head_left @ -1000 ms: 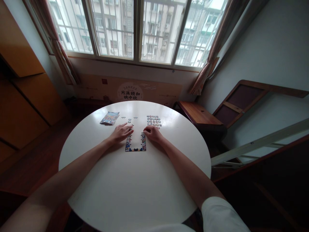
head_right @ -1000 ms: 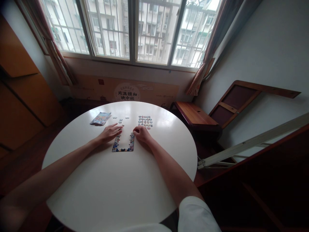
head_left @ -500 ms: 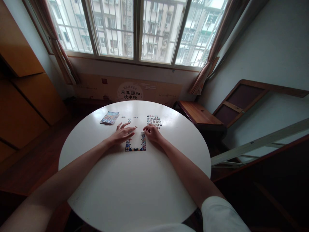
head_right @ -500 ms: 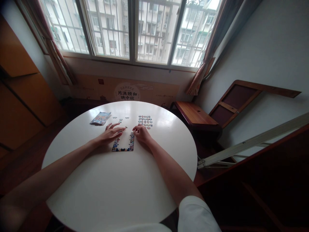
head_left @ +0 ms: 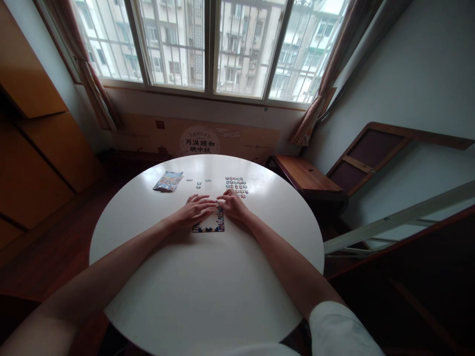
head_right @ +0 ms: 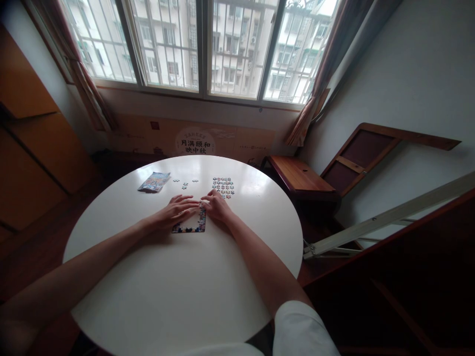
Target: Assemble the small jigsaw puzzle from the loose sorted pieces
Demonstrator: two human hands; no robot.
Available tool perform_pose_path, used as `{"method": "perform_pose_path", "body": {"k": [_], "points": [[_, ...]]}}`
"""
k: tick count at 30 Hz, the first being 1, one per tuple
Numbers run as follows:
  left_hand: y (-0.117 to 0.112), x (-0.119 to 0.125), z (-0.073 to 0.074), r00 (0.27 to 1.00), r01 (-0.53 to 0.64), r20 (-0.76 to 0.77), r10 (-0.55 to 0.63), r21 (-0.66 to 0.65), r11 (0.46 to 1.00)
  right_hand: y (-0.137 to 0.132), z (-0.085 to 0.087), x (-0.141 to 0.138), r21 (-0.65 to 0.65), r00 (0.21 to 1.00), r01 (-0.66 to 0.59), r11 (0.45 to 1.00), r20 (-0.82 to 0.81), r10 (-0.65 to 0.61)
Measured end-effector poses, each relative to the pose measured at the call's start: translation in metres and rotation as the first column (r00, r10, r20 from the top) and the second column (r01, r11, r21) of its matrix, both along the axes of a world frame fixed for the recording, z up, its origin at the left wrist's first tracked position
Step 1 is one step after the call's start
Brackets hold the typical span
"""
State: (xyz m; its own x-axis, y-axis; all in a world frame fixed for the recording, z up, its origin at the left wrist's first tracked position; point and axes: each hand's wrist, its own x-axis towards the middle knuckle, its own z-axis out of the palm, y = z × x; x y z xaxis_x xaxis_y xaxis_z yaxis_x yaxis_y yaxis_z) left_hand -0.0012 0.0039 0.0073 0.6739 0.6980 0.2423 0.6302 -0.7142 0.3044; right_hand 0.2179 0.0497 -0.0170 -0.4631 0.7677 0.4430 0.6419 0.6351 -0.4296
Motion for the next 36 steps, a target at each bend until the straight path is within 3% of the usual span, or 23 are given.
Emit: {"method": "perform_pose_path", "body": {"k": [10,20,28,36], "points": [[0.002,-0.0004,-0.0021,1.0,-0.018,-0.019,0.018,0.011,1.0,-0.0041,0.002,-0.0011,0.038,0.993,-0.017,0.999,0.116,0.013],[0.0001,-0.0005,-0.0011,1.0,-0.012,-0.017,0.012,0.016,1.0,0.0006,0.0025,-0.0003,-0.093,1.0,-0.009,0.996,-0.002,0.009],[0.0018,-0.0026,-0.0042,0.999,0.031,-0.017,-0.03,0.058,0.998,-0.0046,0.0076,-0.0031,-0.075,0.991,-0.039,0.996,-0.129,0.029],[0.0014,-0.0012,-0.0022,0.998,0.017,-0.063,-0.018,-0.004,1.0,-0.0034,0.0055,-0.0046,-0.019,0.994,-0.053,0.998,-0.1,0.051]]}}
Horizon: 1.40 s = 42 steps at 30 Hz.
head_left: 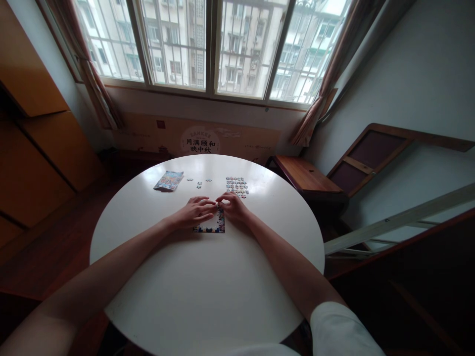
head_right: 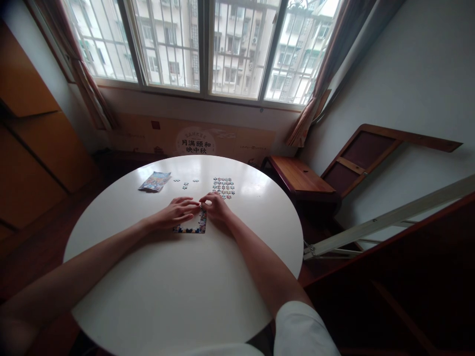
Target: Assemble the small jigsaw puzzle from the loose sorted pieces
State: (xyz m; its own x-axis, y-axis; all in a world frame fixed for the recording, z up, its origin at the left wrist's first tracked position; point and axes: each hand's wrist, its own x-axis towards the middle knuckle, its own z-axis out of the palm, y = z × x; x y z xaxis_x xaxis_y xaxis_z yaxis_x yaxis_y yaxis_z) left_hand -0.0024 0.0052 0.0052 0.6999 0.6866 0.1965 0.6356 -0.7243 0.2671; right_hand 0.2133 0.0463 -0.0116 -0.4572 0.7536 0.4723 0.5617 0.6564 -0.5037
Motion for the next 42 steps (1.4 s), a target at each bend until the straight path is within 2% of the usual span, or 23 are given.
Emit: {"method": "perform_pose_path", "body": {"k": [5,10,16,23,25,31,35,42], "points": [[-0.001,0.0,0.001,1.0,0.004,0.027,-0.005,0.024,1.0,0.004,-0.007,0.002,0.019,0.997,0.068,0.998,0.039,-0.069],[0.0,0.0,-0.002,0.997,0.026,0.068,-0.031,0.078,0.997,0.007,-0.012,0.002,0.031,0.998,0.043,0.999,0.048,-0.044],[0.002,-0.002,-0.005,0.996,0.034,0.082,-0.042,0.1,0.994,0.006,-0.008,0.002,0.003,1.0,0.03,1.0,0.002,-0.03],[0.001,-0.002,-0.005,0.994,0.054,0.092,-0.064,0.106,0.993,0.008,-0.002,0.004,-0.12,0.978,-0.154,0.981,-0.158,0.134],[0.0,-0.002,-0.004,0.992,0.057,0.106,-0.069,0.113,0.992,0.011,-0.002,0.006,-0.17,0.964,-0.182,0.969,-0.226,0.141],[-0.004,-0.001,0.0,0.995,0.049,0.078,-0.056,0.093,0.994,0.019,-0.005,0.01,-0.243,0.917,0.0,0.97,-0.387,-0.097],[-0.006,0.0,0.004,0.998,0.068,0.0,-0.069,0.06,0.996,0.014,-0.004,0.007,-0.217,0.95,0.026,0.976,-0.298,-0.092],[-0.008,0.001,0.007,0.996,0.08,-0.032,-0.079,0.041,0.996,0.007,0.002,0.005,-0.177,0.978,0.091,0.98,-0.17,-0.122]]}}
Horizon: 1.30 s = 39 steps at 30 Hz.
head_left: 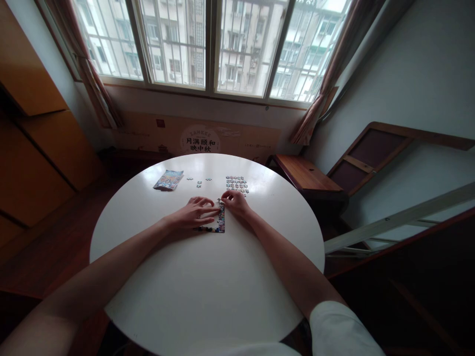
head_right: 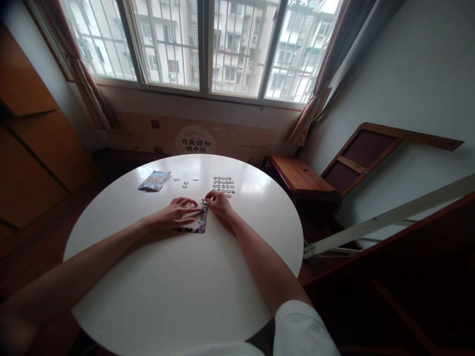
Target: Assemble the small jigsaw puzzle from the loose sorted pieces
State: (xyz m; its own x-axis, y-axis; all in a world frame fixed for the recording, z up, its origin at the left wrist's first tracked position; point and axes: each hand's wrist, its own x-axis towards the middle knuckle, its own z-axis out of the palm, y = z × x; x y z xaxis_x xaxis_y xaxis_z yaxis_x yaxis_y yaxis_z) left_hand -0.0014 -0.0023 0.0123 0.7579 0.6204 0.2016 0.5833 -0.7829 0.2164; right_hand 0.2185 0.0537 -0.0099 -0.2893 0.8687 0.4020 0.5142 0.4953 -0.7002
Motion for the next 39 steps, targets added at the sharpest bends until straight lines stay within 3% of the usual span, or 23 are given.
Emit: {"method": "perform_pose_path", "body": {"k": [8,20,31,39], "points": [[0.0039,-0.0018,-0.006,1.0,-0.007,0.015,0.007,-0.004,1.0,0.0023,-0.0012,0.001,-0.009,0.999,-0.022,1.0,-0.031,0.021],[0.0013,-0.0015,-0.0032,0.999,-0.003,0.037,0.004,-0.01,1.0,0.0042,0.0035,0.0093,-0.085,0.996,-0.09,0.992,0.011,0.092],[0.0014,-0.0018,-0.0039,0.999,-0.002,0.032,0.002,-0.004,1.0,0.0065,-0.0015,0.0083,0.013,0.995,-0.07,0.997,0.069,0.069],[0.0009,-0.0015,-0.0028,1.0,0.002,0.021,-0.002,0.011,1.0,0.0049,-0.0041,0.0066,0.095,0.999,0.038,0.995,-0.001,-0.038]]}}
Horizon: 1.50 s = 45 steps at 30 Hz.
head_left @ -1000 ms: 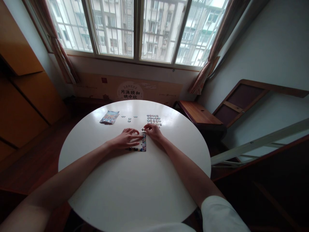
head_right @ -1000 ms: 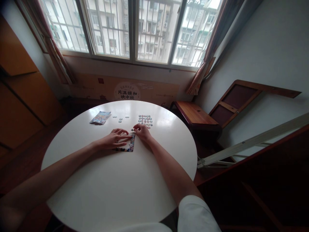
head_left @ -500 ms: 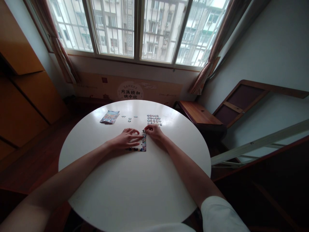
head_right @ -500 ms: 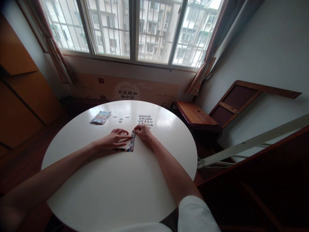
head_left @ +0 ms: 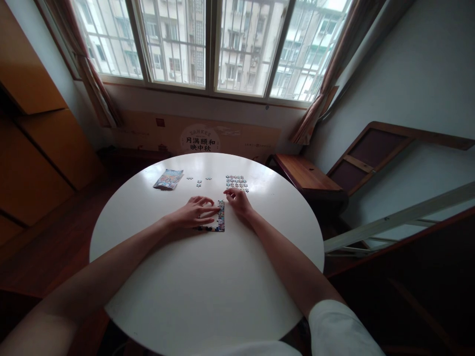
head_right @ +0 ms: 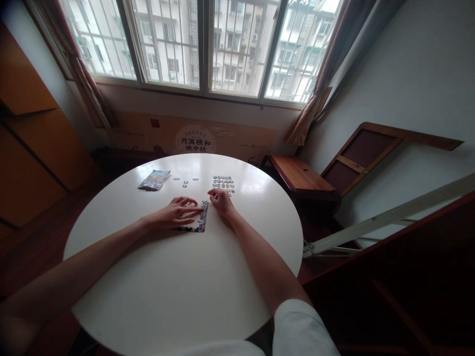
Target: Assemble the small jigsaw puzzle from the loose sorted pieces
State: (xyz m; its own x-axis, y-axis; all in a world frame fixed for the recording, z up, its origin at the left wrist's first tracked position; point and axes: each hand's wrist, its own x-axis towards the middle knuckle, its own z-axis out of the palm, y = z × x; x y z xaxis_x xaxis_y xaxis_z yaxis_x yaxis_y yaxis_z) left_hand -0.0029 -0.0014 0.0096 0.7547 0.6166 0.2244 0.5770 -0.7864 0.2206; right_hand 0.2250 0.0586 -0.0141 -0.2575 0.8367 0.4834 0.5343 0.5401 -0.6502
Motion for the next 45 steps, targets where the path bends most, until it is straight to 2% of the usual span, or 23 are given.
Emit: {"method": "perform_pose_path", "body": {"k": [4,7,9,12,15,25,45], "points": [[0.0012,0.0015,-0.0033,0.996,-0.072,0.063,0.067,0.075,0.995,-0.0009,0.0005,0.0007,-0.039,0.999,0.02,0.999,0.027,-0.019],[0.0037,0.0025,-0.005,0.966,-0.232,0.144,0.213,0.129,0.964,-0.0029,0.0015,0.0006,-0.072,0.997,0.021,0.997,0.081,-0.016],[0.0055,0.0022,-0.0047,0.92,-0.372,0.181,0.348,0.124,0.92,-0.0046,0.0024,0.0003,-0.083,0.993,0.022,0.996,0.115,-0.013],[0.0069,0.0006,-0.003,0.82,-0.56,0.172,0.547,0.038,0.828,-0.0062,0.0033,0.0001,-0.103,0.991,0.024,0.994,0.137,-0.01],[0.0068,-0.0007,-0.0024,0.751,-0.651,0.11,0.652,-0.043,0.758,-0.0058,0.003,0.0002,-0.115,0.99,0.017,0.993,0.144,0.0],[0.0067,0.0,-0.0043,0.74,-0.669,0.063,0.67,-0.035,0.742,-0.0042,0.0014,-0.0007,-0.112,0.993,0.023,0.993,0.117,-0.01],[0.0073,-0.001,-0.0048,0.762,-0.646,0.052,0.645,-0.007,0.764,-0.0074,0.0068,-0.0022,-0.12,0.981,0.046,0.992,0.195,-0.022]]}}
